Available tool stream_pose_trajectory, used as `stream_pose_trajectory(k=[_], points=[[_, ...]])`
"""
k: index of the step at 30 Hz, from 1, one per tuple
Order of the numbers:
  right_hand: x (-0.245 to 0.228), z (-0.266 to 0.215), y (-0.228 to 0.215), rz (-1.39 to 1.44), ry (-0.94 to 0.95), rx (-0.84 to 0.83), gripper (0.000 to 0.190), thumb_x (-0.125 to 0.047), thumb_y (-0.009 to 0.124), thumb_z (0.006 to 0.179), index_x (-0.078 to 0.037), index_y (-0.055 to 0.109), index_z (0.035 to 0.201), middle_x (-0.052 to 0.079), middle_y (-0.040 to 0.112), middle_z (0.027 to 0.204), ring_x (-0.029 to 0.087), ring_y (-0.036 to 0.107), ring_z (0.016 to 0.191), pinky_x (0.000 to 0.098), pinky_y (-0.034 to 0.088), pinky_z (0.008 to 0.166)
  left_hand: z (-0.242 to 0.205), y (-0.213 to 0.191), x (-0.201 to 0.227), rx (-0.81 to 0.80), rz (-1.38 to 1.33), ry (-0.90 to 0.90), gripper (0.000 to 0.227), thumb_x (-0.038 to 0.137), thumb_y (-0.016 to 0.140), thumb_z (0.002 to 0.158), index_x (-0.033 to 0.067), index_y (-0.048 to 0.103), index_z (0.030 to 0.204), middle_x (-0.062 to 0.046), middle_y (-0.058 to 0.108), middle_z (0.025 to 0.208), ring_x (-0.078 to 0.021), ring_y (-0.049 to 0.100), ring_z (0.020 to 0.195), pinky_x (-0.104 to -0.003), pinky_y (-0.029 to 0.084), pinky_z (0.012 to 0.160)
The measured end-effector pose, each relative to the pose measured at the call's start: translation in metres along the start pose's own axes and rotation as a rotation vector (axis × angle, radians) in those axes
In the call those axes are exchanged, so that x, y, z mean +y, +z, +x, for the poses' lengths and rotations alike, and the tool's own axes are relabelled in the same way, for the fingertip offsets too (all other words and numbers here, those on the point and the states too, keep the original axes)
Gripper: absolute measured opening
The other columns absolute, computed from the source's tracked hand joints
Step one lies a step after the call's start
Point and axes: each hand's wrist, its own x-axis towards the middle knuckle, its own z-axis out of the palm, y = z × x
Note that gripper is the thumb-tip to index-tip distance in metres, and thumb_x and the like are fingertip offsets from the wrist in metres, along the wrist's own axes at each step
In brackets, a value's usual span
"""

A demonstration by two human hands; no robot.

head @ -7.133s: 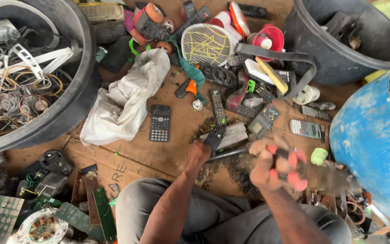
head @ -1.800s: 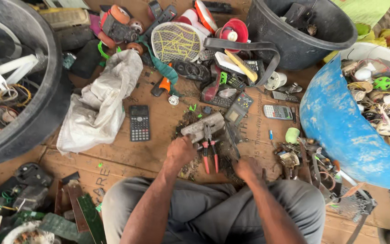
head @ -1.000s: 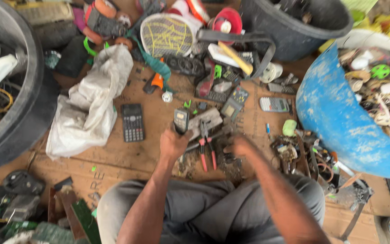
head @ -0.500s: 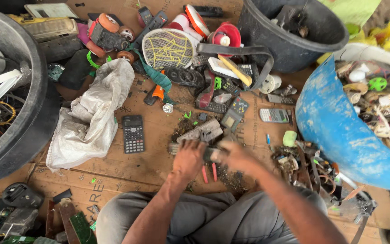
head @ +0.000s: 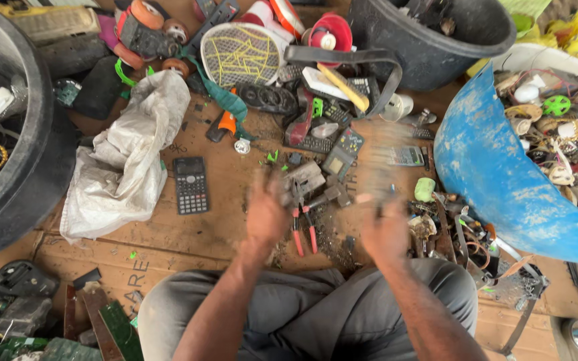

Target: The person sits on the floor and uses a hammer to smash and dismantle various electronic devices, including a green plastic toy and a white remote control. They repeatedly strike the items to break them into smaller pieces.

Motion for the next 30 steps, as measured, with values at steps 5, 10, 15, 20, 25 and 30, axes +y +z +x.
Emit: stream_pose_trajectory(k=[5, 10, 15, 20, 25, 30], points=[[0.049, -0.005, 0.031, -0.084, -0.037, 0.152, 0.035, -0.032, 0.061, 0.097, 0.002, 0.061, 0.104, 0.016, 0.071, 0.081, 0.026, 0.067, 0.064, 0.0415, 0.054, 0.054, 0.004, 0.001, -0.03, 0.067, -0.222, -0.368, 0.06, 0.022, 0.075, 0.083, 0.0082, 0.056, 0.138, -0.025, 0.063, 0.13, -0.0449, 0.063, 0.118, -0.047, 0.052, 0.098], [0.042, -0.001, 0.04, -0.458, 0.116, -0.127, 0.04, -0.038, 0.06, 0.096, 0.001, 0.065, 0.102, 0.019, 0.071, 0.087, 0.031, 0.068, 0.073, 0.0449, 0.054, 0.062, -0.005, 0.009, -0.039, -0.036, -0.212, -0.358, 0.058, 0.023, 0.075, 0.081, 0.0085, 0.059, 0.135, -0.026, 0.067, 0.117, -0.0479, 0.065, 0.106, -0.051, 0.053, 0.089], [0.024, -0.011, 0.0, 0.261, -0.206, 0.422, 0.045, -0.043, 0.06, 0.096, 0.0, 0.069, 0.1, 0.022, 0.072, 0.092, 0.036, 0.068, 0.082, 0.0484, 0.054, 0.07, -0.001, 0.021, -0.039, 0.064, -0.186, -0.227, 0.05, 0.023, 0.076, 0.082, 0.0055, 0.064, 0.127, -0.031, 0.064, 0.121, -0.05, 0.063, 0.108, -0.052, 0.053, 0.091], [0.09, 0.006, 0.05, -0.745, 0.139, -0.489, 0.05, -0.049, 0.06, 0.095, -0.001, 0.073, 0.098, 0.024, 0.072, 0.098, 0.041, 0.069, 0.091, 0.0519, 0.054, 0.078, -0.007, 0.023, -0.042, 0.017, -0.154, -0.216, 0.054, 0.022, 0.076, 0.08, -0.0001, 0.062, 0.127, -0.033, 0.063, 0.12, -0.0505, 0.062, 0.108, -0.054, 0.052, 0.091], [0.11, -0.017, 0.082, -0.591, 0.215, -0.307, 0.054, -0.054, 0.058, 0.097, -0.002, 0.074, 0.098, 0.026, 0.073, 0.095, 0.044, 0.07, 0.093, 0.054, 0.055, 0.08, -0.022, 0.033, -0.041, -0.12, -0.619, -0.416, 0.04, 0.024, 0.078, 0.083, 0.0016, 0.067, 0.115, -0.02, 0.067, 0.102, -0.0346, 0.061, 0.087, -0.046, 0.051, 0.074], [0.087, -0.033, 0.1, -0.724, -0.187, -0.363, 0.035, -0.036, 0.069, 0.085, -0.004, 0.07, 0.1, 0.019, 0.073, 0.09, 0.038, 0.073, 0.083, 0.0489, 0.06, 0.069, -0.015, 0.048, -0.01, -0.422, -0.931, -0.625, 0.029, 0.026, 0.079, 0.087, 0.0034, 0.072, 0.103, -0.007, 0.072, 0.083, -0.0186, 0.061, 0.066, -0.038, 0.051, 0.058]])
